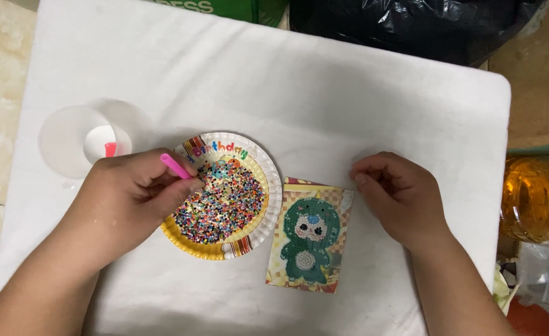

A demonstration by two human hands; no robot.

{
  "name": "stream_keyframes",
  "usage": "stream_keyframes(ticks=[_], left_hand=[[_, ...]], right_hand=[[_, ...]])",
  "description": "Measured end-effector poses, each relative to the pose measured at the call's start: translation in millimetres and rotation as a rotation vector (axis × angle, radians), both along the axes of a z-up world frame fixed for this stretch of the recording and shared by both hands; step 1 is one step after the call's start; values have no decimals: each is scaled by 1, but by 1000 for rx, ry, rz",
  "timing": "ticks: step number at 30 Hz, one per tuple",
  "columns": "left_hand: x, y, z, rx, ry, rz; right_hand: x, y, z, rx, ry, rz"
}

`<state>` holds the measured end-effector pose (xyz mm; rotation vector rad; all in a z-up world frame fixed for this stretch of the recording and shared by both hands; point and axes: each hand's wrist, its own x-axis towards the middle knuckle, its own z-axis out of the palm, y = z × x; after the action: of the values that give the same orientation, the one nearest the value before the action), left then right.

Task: Using a stylus to pick up small colorful beads from a paper plate and place them onto a sticky card with a character design.

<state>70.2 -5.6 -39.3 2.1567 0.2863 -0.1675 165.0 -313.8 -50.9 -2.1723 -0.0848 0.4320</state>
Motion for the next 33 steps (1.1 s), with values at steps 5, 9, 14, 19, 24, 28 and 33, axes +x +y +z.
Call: stream_keyframes(ticks=[5,9,14,19,24,28,33], left_hand=[[-1,-2,1,16,46,45],[-1,-2,2,-20,42,53],[-3,-1,-1,-33,-40,-18],[-5,2,-4,-9,-105,-89],[-6,2,-5,39,-107,-81],[-3,-4,9,2,-18,26],[-5,-3,6,-8,-66,34]], right_hand=[[1,-3,-3,-28,-10,17],[1,-3,-2,-23,-16,23],[1,-3,-2,-38,-13,24],[1,-3,-2,-29,-49,54],[1,-2,0,-13,-11,36],[2,-4,-2,-21,-10,49],[1,-4,-1,7,-4,51]])
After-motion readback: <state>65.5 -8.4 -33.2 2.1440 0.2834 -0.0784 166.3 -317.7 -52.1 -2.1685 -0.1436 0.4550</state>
